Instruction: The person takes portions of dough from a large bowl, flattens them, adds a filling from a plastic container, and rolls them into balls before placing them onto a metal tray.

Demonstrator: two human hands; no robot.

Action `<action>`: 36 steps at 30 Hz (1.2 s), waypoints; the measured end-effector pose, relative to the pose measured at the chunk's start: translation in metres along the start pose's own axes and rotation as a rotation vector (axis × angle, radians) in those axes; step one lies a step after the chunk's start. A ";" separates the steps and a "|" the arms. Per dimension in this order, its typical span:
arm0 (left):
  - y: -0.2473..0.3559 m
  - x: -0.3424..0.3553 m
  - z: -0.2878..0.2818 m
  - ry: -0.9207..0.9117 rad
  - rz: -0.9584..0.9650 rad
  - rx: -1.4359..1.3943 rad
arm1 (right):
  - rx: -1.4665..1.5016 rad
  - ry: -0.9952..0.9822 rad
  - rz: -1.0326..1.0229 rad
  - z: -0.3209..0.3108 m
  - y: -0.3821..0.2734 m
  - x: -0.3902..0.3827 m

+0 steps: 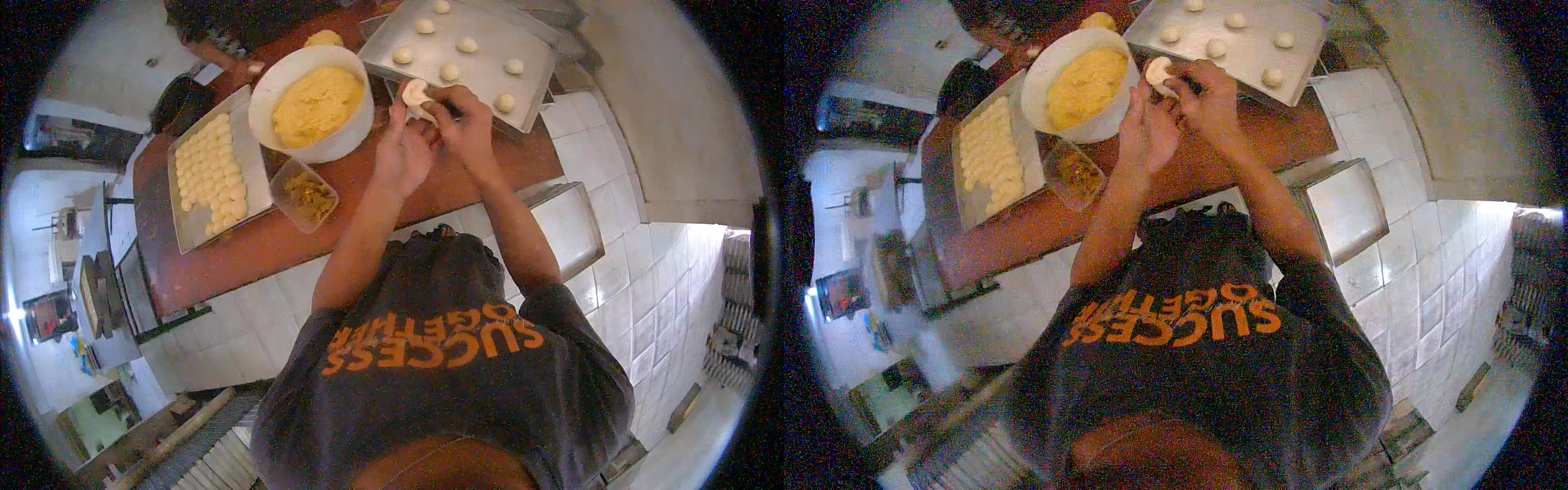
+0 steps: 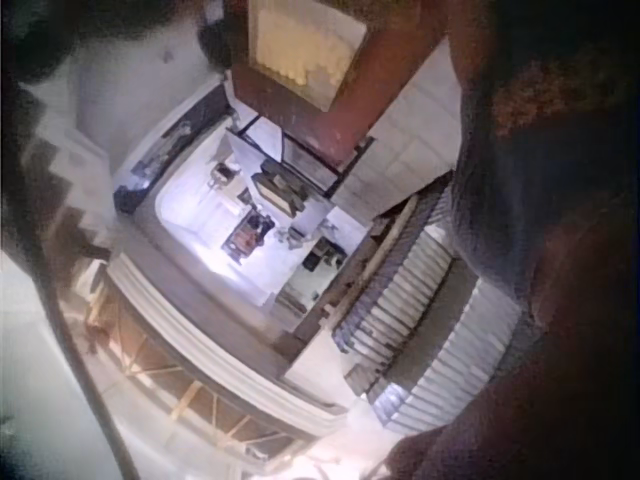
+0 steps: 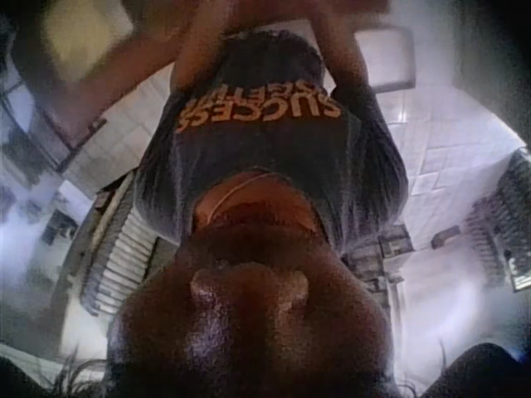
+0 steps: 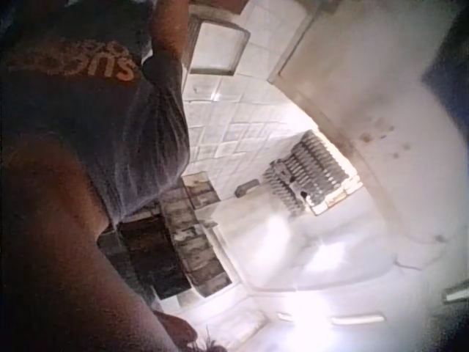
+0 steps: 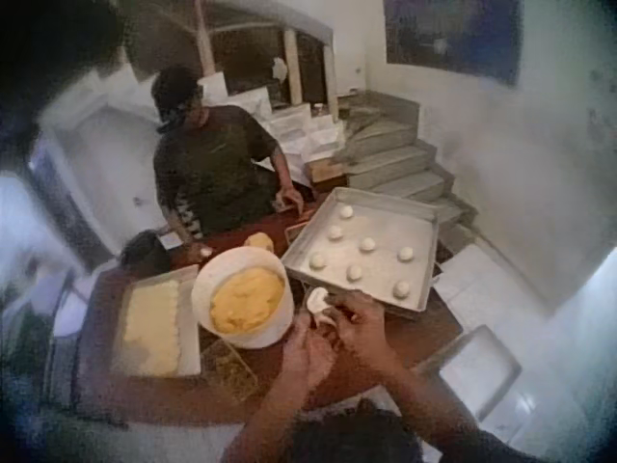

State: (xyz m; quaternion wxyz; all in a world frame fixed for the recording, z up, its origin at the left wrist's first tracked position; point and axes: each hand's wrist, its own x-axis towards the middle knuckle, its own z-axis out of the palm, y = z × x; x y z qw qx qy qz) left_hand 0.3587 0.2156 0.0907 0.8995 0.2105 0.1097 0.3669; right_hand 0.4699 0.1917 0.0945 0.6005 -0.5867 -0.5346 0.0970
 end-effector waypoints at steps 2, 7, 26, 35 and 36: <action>-0.013 0.013 0.014 0.014 0.023 0.019 | 0.278 0.004 0.343 -0.024 -0.010 0.002; -0.049 0.059 0.032 0.191 0.053 0.130 | -0.439 -0.024 -0.375 -0.070 0.029 -0.002; -0.116 0.062 0.026 0.311 -0.004 0.249 | -0.353 0.105 -0.076 -0.085 0.059 -0.030; -0.098 0.062 0.023 0.203 -0.079 0.295 | -0.432 0.204 -0.197 -0.087 0.044 -0.022; -0.097 0.061 0.024 0.170 -0.105 0.326 | -0.362 0.164 -0.149 -0.092 0.043 -0.020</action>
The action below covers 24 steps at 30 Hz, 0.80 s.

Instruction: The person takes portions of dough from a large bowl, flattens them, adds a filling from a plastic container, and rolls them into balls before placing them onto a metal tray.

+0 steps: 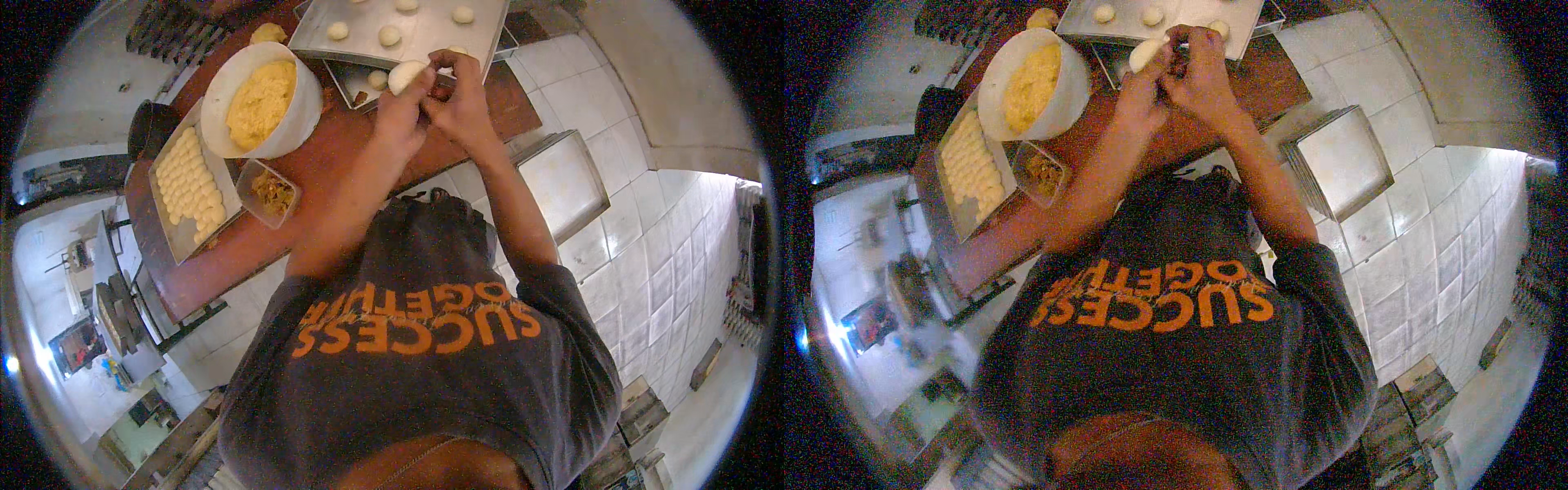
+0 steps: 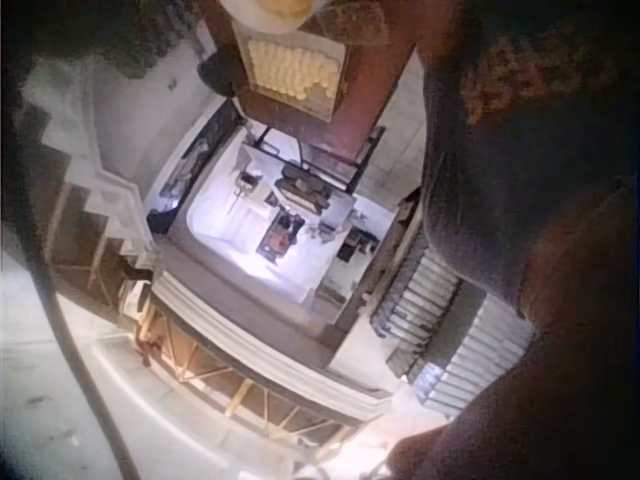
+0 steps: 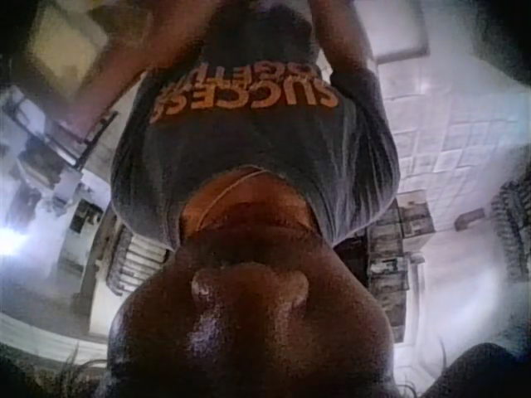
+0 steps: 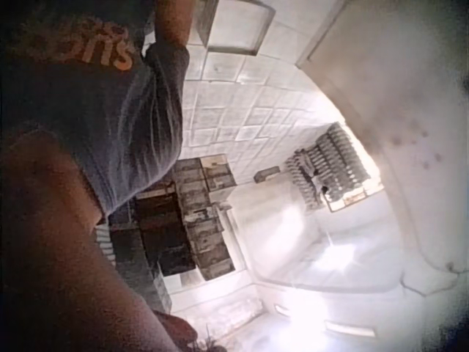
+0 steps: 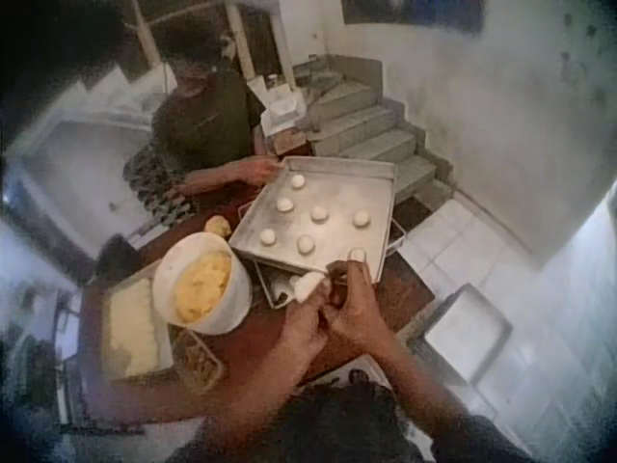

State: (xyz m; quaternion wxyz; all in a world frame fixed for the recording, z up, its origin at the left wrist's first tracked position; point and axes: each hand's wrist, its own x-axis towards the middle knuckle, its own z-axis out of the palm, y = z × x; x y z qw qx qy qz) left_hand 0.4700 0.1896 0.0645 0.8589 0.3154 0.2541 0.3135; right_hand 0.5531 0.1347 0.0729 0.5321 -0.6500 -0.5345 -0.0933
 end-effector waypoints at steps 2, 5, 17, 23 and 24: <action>0.006 -0.003 0.000 -0.090 -0.084 -0.068 | 0.052 -0.066 0.041 -0.007 0.006 0.000; 0.012 -0.006 -0.007 -0.192 -0.168 -0.287 | 0.025 -0.087 -0.061 -0.009 0.012 -0.002; -0.015 0.004 -0.025 0.075 -0.139 -0.354 | 0.021 -0.136 -0.137 0.006 0.014 -0.011; -0.005 -0.020 -0.033 0.104 -0.171 -0.304 | -0.119 -0.152 -0.095 0.026 -0.011 -0.033; -0.001 -0.025 -0.034 0.093 -0.172 -0.324 | -0.130 -0.105 -0.108 0.030 -0.020 -0.034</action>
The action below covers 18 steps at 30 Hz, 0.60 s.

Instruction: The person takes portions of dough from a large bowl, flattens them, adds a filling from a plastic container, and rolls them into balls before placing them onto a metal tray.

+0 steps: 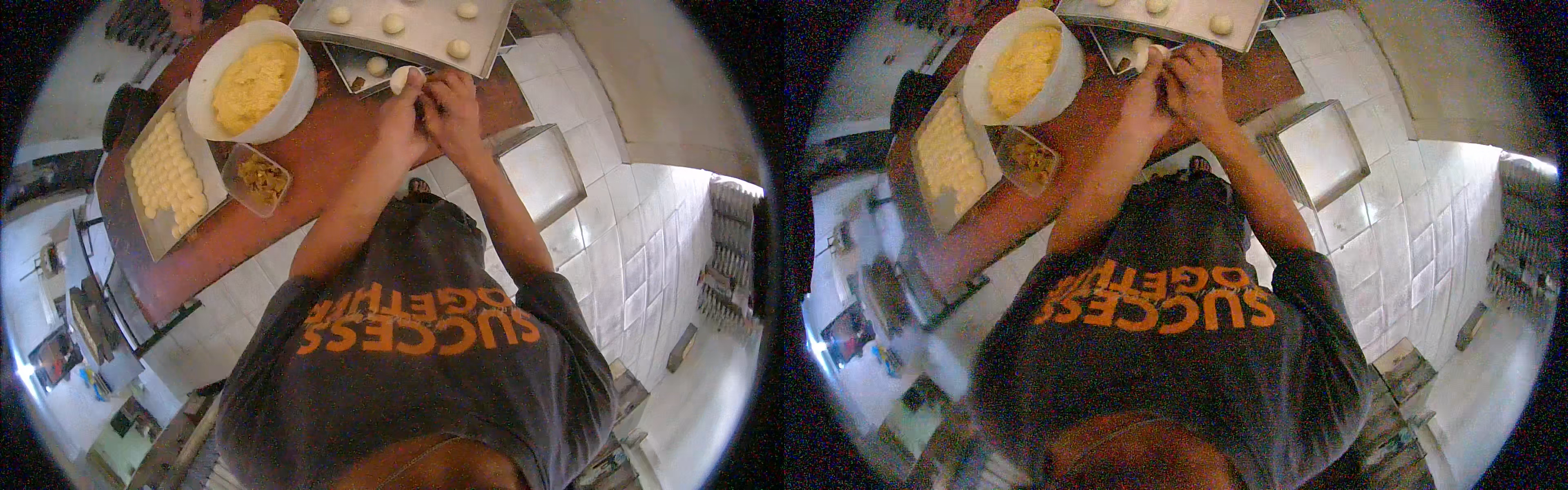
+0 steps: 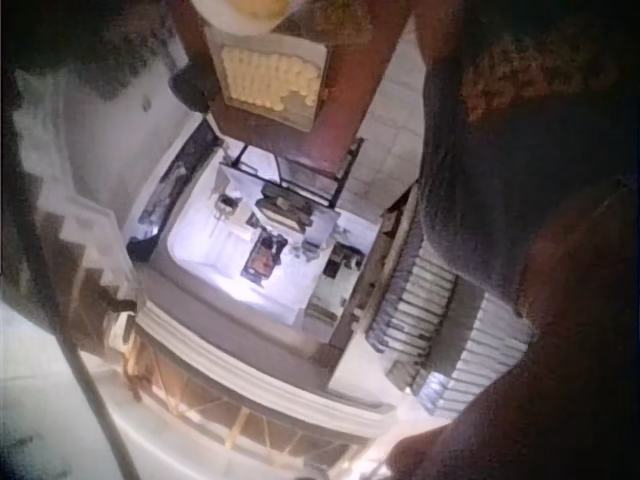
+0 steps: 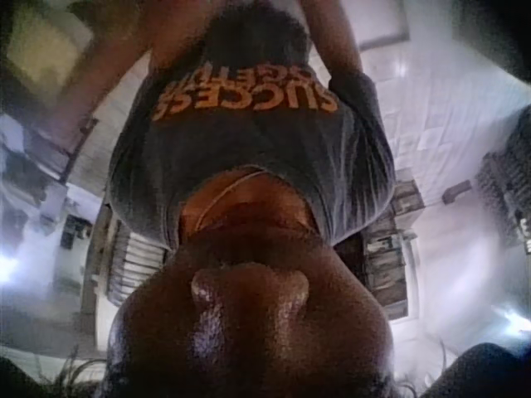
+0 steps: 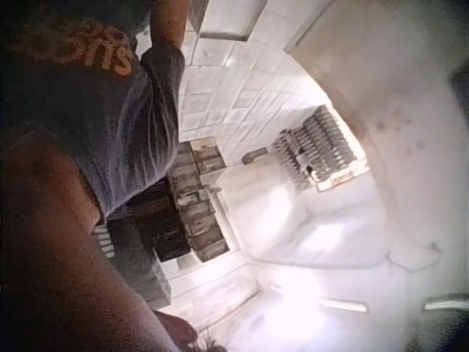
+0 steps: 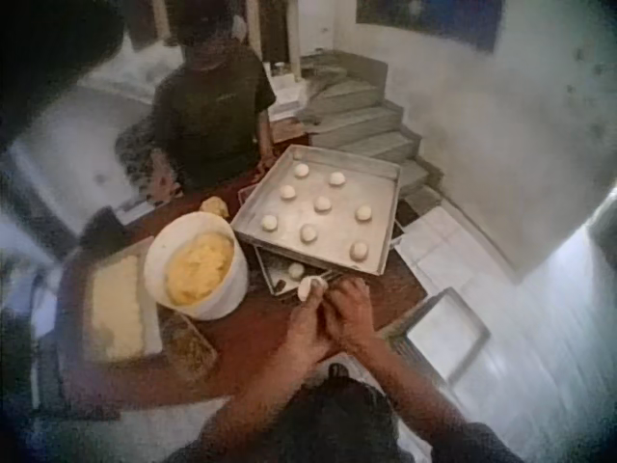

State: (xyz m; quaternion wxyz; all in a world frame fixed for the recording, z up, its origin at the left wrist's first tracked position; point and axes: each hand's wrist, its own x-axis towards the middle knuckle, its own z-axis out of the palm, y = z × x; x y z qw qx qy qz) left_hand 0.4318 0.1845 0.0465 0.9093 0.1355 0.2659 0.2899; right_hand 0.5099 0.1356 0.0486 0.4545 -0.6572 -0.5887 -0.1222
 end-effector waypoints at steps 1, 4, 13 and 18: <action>0.002 -0.006 -0.002 -0.027 -0.006 -0.014 | -0.014 0.048 -0.010 0.002 -0.008 0.000; 0.004 -0.019 -0.017 -0.072 -0.010 -0.013 | 0.109 -0.009 0.211 0.001 -0.034 0.001; 0.029 -0.058 -0.074 -0.060 -0.086 -0.004 | -0.216 -0.072 0.107 0.020 -0.083 -0.030; 0.043 -0.085 -0.091 -0.014 -0.155 0.116 | -0.125 -0.149 0.142 0.022 -0.100 -0.047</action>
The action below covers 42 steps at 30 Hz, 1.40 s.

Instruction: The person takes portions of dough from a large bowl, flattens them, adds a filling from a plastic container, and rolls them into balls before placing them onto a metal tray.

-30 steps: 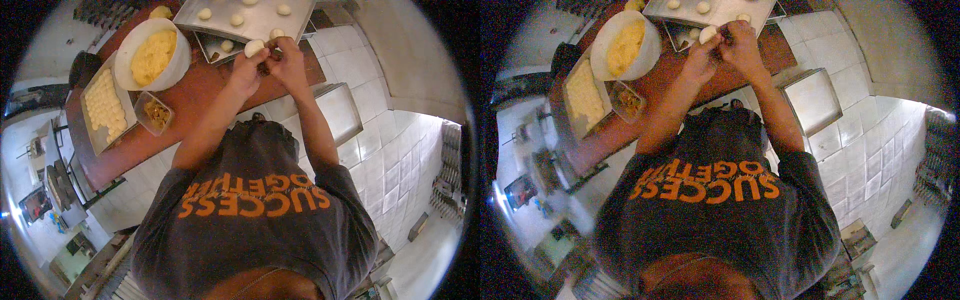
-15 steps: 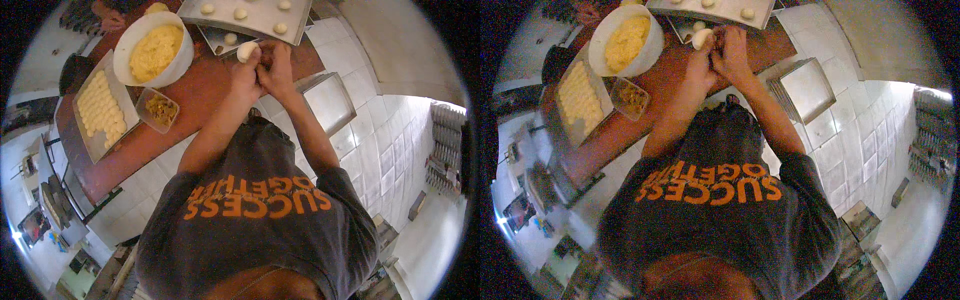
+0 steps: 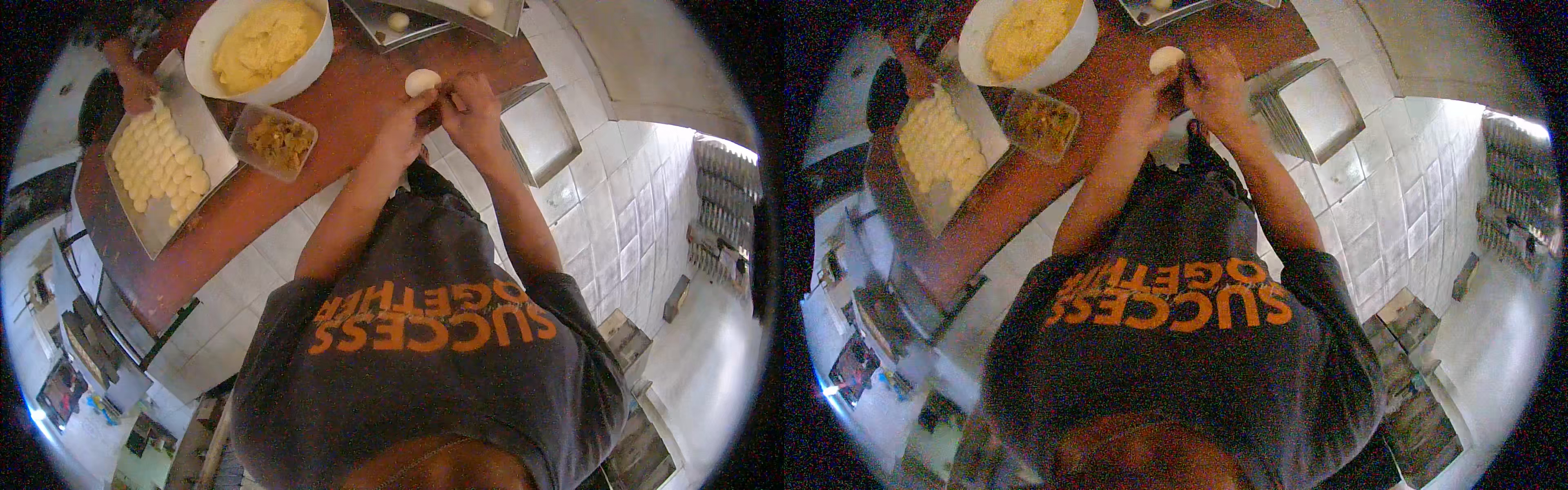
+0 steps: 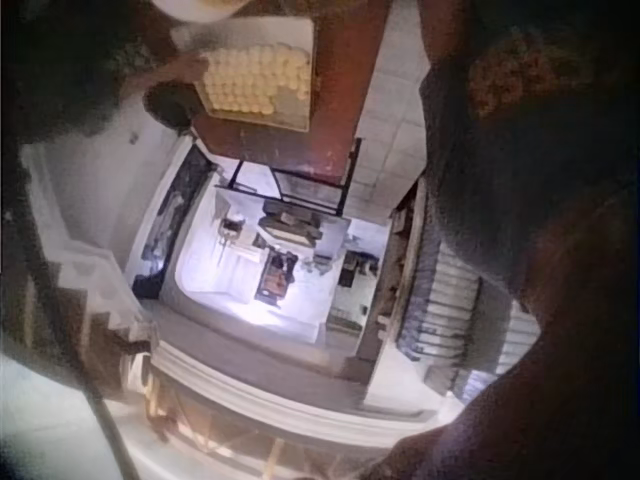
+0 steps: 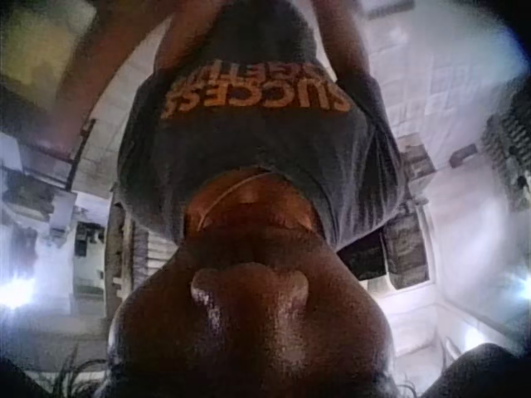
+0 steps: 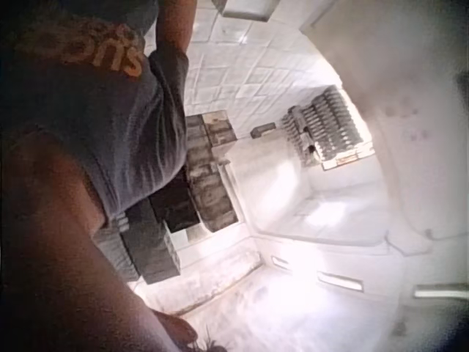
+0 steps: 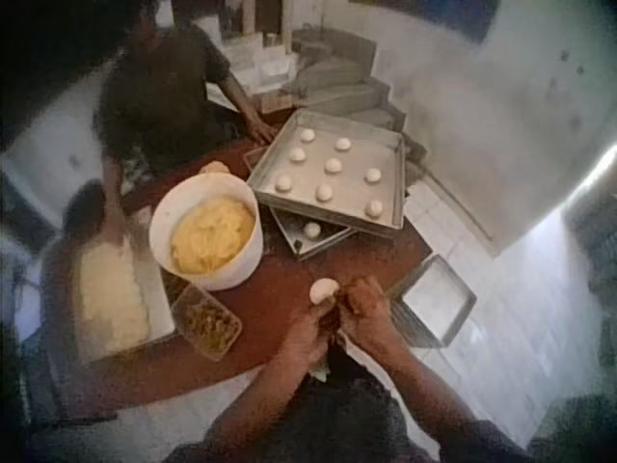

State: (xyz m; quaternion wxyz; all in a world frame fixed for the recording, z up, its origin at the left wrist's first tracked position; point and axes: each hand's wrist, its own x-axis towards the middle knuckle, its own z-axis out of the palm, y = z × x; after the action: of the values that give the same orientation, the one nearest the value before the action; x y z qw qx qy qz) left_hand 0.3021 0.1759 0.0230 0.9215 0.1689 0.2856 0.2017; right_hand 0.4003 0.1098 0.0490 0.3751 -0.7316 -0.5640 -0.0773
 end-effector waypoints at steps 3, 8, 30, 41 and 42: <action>0.003 0.004 -0.022 -0.029 -0.014 0.045 | 0.087 0.038 0.038 0.009 -0.014 -0.004; 0.000 0.014 -0.027 -0.032 -0.009 0.065 | 0.099 0.028 0.043 0.013 0.000 -0.002; -0.080 0.106 0.159 0.274 0.618 1.186 | 0.772 -0.010 0.277 -0.108 0.205 0.041; -0.078 0.119 0.206 0.286 1.074 1.439 | 2.022 -0.349 1.052 -0.129 0.225 0.068; -0.084 0.123 0.205 0.326 0.912 1.219 | 1.944 -0.400 1.043 -0.131 0.228 0.069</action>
State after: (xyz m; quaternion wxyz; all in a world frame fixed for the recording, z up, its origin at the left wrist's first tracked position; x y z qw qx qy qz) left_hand 0.5400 0.1207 0.0903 0.4383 0.7147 0.3804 0.3904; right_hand 0.6670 0.0607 0.0735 0.6762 -0.2738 -0.0594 0.6813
